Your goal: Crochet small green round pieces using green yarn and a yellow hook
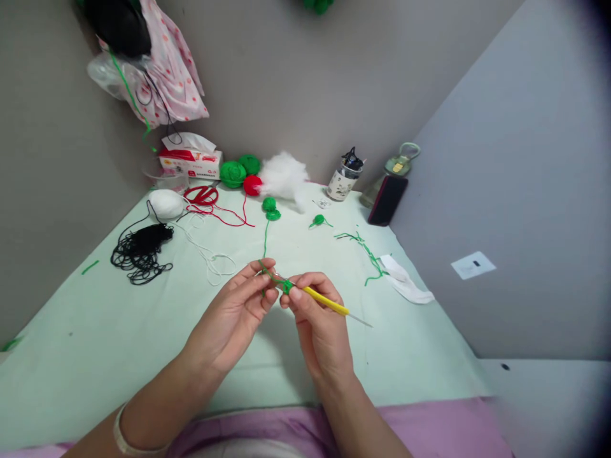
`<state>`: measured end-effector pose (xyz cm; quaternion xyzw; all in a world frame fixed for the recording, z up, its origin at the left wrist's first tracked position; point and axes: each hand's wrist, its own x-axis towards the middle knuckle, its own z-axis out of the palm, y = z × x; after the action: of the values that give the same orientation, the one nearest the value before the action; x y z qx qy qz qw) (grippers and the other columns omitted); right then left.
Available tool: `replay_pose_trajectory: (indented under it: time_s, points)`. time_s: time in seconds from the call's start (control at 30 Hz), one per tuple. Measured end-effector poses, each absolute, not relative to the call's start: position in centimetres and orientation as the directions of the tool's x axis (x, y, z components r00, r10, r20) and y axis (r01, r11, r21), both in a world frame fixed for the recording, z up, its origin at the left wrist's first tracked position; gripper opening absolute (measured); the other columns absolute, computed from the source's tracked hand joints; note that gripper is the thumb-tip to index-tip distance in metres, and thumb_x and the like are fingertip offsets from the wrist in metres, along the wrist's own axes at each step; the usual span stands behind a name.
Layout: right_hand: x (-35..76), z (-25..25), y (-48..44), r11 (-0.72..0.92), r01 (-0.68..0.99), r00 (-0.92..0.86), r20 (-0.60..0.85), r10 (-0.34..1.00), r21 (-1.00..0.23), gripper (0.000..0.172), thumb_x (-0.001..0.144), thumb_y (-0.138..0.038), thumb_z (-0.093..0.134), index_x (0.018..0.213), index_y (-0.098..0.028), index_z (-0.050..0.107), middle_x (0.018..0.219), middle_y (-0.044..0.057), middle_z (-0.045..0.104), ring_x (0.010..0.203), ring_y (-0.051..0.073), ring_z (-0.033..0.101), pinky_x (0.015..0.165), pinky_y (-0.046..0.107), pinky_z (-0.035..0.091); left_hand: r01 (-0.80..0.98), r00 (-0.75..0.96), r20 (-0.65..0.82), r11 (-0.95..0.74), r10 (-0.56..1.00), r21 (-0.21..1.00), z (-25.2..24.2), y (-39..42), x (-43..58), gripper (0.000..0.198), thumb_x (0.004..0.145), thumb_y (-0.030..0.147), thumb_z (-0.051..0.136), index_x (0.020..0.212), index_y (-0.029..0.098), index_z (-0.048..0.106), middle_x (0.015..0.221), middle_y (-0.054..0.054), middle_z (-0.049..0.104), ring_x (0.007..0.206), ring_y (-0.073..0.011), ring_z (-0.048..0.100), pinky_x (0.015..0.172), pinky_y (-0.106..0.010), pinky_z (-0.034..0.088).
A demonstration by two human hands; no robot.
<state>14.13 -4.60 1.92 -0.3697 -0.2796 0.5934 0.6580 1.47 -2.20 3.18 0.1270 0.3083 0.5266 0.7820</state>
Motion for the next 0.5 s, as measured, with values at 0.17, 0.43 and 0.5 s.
replay_pose_trajectory:
  time_s: [0.17, 0.43, 0.5]
  points:
    - [14.1, 1.9, -4.7, 0.043, -0.544, 0.191, -0.073, 0.979, -0.838, 0.018, 0.071, -0.025, 0.093, 0.077, -0.023, 0.076, 0.077, -0.003, 0.075, 0.068, 0.011, 0.066, 0.071, 0.025, 0.055, -0.742, 0.279, -0.359, 0.437, 0.891, 0.508, 3.3, -2.5, 1.7, 0.019, 0.089, -0.004, 0.065, 0.095, 0.011, 0.076, 0.084, -0.004, 0.073, 0.067, -0.0074, 0.068, 0.063, -0.013, 0.059]
    - [14.0, 2.2, -4.7, 0.092, -0.549, 0.238, -0.049, 0.970, -0.830, 0.020, 0.070, -0.025, 0.093, 0.074, -0.023, 0.073, 0.078, -0.002, 0.072, 0.071, 0.013, 0.063, 0.073, 0.028, 0.054, -0.807, 0.283, -0.351, 0.419, 0.893, 0.416, 4.2, -2.5, 2.4, 0.018, 0.087, -0.001, 0.063, 0.089, 0.009, 0.077, 0.086, -0.004, 0.067, 0.068, -0.0075, 0.063, 0.060, -0.015, 0.055]
    - [14.0, 2.3, -4.7, 0.109, -0.548, 0.253, -0.040, 0.967, -0.830, 0.020, 0.070, -0.026, 0.093, 0.074, -0.024, 0.073, 0.078, -0.002, 0.071, 0.072, 0.013, 0.064, 0.072, 0.028, 0.053, -0.774, 0.278, -0.293, 0.394, 0.915, 0.495, 4.3, -2.6, 2.5, 0.012, 0.089, 0.007, 0.068, 0.094, 0.010, 0.079, 0.085, -0.003, 0.067, 0.070, -0.0088, 0.062, 0.063, -0.017, 0.056]
